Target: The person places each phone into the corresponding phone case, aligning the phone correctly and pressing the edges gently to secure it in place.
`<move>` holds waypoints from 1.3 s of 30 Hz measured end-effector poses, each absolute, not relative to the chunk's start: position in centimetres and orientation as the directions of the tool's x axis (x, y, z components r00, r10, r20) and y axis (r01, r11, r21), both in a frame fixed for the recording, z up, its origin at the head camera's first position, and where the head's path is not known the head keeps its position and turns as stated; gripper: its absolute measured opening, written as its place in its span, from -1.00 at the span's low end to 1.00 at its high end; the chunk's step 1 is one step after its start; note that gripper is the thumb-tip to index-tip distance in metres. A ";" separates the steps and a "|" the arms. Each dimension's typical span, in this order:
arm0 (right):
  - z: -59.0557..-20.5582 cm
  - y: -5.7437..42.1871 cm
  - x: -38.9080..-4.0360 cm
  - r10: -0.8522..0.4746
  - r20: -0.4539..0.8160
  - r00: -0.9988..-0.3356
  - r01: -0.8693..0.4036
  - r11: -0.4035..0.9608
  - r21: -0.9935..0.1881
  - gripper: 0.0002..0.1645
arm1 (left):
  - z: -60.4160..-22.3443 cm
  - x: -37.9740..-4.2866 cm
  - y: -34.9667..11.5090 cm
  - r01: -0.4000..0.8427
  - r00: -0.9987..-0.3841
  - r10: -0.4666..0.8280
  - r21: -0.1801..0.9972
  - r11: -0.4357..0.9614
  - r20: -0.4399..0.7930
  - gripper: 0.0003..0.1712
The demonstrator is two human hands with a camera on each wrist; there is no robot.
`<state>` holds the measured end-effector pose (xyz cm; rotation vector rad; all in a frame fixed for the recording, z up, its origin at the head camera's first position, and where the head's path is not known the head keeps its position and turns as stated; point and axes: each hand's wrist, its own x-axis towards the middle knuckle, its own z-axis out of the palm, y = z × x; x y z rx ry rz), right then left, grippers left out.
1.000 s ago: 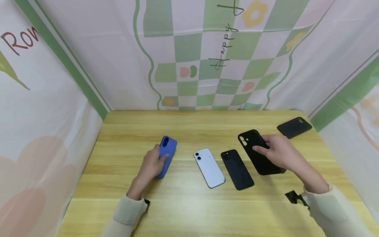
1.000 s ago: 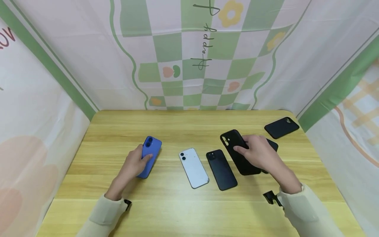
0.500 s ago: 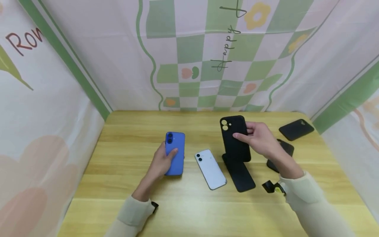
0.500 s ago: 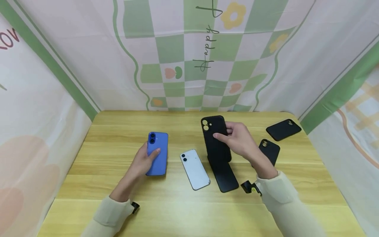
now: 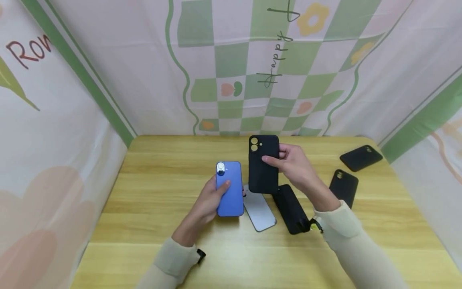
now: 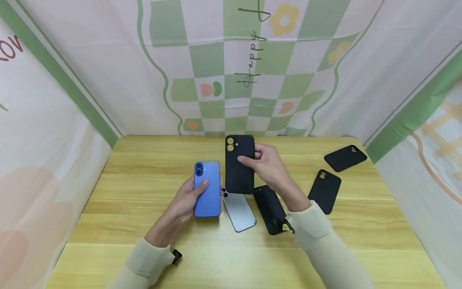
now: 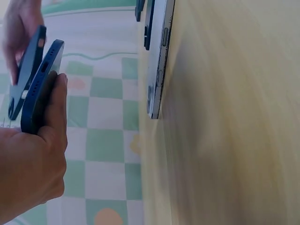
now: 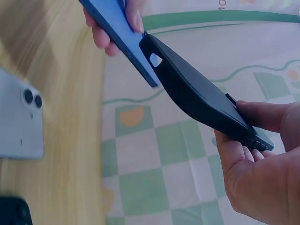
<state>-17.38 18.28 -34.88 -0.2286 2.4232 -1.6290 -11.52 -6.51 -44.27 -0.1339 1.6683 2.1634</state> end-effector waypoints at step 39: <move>-38.0 11.3 -17.8 -0.314 -0.159 -0.936 0.116 0.150 -0.982 -0.41 | -44.0 -11.5 -5.2 -0.339 -0.919 0.344 0.831 -0.441 -0.192 -0.28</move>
